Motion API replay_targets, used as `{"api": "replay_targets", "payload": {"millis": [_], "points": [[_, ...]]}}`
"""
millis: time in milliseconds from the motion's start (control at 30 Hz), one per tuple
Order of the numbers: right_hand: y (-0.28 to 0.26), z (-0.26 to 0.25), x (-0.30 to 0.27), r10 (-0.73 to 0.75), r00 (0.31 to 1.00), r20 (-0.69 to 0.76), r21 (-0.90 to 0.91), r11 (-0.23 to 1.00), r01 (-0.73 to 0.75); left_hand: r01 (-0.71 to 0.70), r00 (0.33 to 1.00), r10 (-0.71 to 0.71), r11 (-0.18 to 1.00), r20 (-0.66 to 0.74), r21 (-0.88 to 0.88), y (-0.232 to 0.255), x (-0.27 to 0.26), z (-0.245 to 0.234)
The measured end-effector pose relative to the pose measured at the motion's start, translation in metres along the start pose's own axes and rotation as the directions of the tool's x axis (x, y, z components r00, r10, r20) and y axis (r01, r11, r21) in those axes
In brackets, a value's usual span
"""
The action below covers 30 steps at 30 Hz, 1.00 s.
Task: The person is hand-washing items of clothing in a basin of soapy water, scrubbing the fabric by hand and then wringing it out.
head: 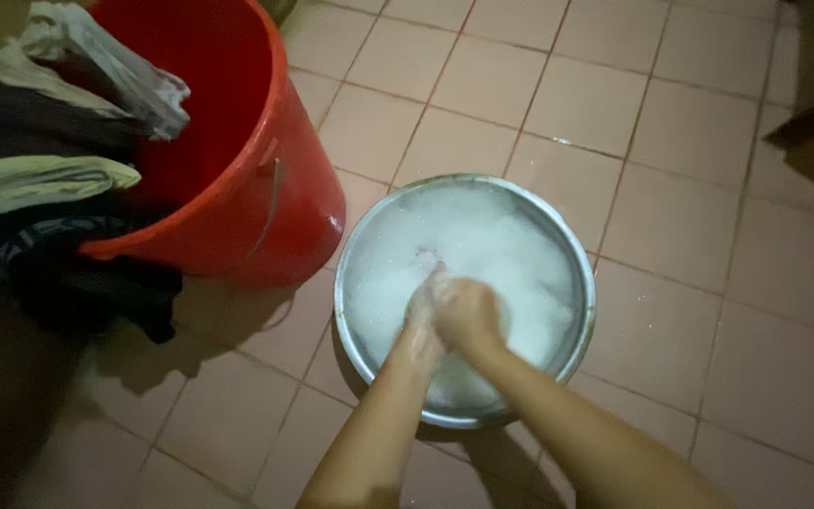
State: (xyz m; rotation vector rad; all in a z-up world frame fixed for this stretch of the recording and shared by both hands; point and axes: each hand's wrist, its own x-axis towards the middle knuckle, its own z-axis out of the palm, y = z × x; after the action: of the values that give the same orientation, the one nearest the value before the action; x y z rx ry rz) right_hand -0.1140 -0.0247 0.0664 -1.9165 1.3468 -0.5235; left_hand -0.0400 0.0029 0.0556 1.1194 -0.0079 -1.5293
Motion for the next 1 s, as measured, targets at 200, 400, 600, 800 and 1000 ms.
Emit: {"api": "replay_targets", "payload": {"millis": [200,400,600,800,1000], "points": [[0.097,0.001,0.033,-0.187,0.9,0.393,-0.223,0.93,0.291,0.083,0.97,0.22,0.084,-0.1,0.993,-0.03,0.024,-0.045],[0.083,-0.06,0.04,0.275,0.75,0.601,-0.271,0.953,-0.132,0.12,0.91,0.319,0.411,-0.266,0.904,-0.037,0.055,-0.112],[0.009,-0.109,0.032,0.048,0.84,0.54,0.751,0.422,-0.507,0.019,0.965,0.079,0.929,-0.248,0.369,-0.033,0.058,-0.088],[-0.018,-0.003,0.001,-0.531,0.846,0.054,-0.074,0.842,0.534,-0.056,0.997,0.051,0.993,-0.05,-0.105,-0.031,0.038,-0.022],[0.011,0.001,0.019,-0.272,0.961,-0.052,-0.156,0.953,0.261,0.01,0.999,-0.002,0.982,0.044,-0.188,-0.018,0.008,-0.003]]}}
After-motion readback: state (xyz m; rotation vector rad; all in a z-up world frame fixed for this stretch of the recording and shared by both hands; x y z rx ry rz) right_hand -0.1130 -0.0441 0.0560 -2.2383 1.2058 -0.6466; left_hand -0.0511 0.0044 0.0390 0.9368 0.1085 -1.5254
